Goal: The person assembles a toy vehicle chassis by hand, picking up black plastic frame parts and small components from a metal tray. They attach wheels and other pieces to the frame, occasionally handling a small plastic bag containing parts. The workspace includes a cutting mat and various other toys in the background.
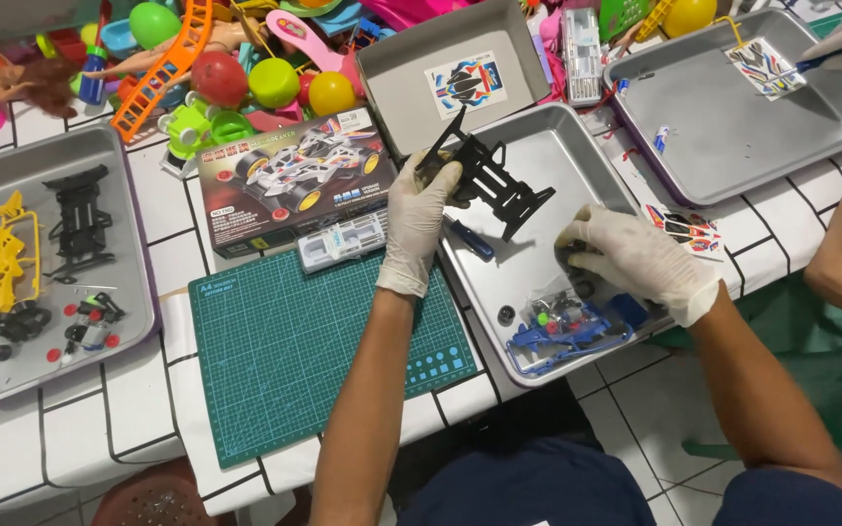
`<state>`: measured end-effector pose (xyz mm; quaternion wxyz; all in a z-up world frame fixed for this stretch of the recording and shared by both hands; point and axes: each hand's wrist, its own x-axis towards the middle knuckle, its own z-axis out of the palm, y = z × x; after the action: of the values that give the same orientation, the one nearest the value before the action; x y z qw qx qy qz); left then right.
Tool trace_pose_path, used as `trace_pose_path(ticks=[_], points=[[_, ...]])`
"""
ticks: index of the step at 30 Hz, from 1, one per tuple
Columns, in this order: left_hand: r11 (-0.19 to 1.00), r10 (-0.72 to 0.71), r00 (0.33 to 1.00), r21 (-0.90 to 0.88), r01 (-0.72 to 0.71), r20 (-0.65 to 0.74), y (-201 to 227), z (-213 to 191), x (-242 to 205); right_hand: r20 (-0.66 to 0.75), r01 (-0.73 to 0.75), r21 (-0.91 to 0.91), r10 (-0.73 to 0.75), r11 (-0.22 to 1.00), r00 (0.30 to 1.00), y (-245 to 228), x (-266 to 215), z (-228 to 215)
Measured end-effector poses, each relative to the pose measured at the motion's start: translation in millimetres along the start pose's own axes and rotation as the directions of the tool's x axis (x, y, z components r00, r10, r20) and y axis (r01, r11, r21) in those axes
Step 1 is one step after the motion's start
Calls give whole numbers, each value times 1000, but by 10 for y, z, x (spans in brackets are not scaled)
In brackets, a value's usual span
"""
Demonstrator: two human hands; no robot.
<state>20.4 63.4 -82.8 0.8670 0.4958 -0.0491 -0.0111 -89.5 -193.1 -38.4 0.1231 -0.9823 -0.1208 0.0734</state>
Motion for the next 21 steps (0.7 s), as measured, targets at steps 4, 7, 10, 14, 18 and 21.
trace_pose_path(ticks=[4, 7, 10, 14, 18, 21], points=[[1000, 22, 1000, 14, -22, 22, -41, -2, -1, -57, 19, 27, -17, 999, 998, 177, 63, 59], [998, 35, 999, 56, -36, 21, -135, -75, 41, -59, 15, 149, -6, 989, 998, 200, 109, -69], [989, 86, 996, 123, -84, -14, -236, -168, 72, -127, 20, 211, 7, 977, 992, 246, 227, -211], [958, 151, 988, 249, -141, -18, -43, -47, -28, -33, 17, 232, -10, 973, 999, 164, 459, -461], [965, 130, 991, 234, -119, -30, -55, -43, -33, 89, 96, 210, -117, 973, 989, 12, 701, -695], [971, 108, 992, 222, -91, -64, -253, -164, 59, -16, 214, 193, -215, 957, 976, 61, 911, -788]])
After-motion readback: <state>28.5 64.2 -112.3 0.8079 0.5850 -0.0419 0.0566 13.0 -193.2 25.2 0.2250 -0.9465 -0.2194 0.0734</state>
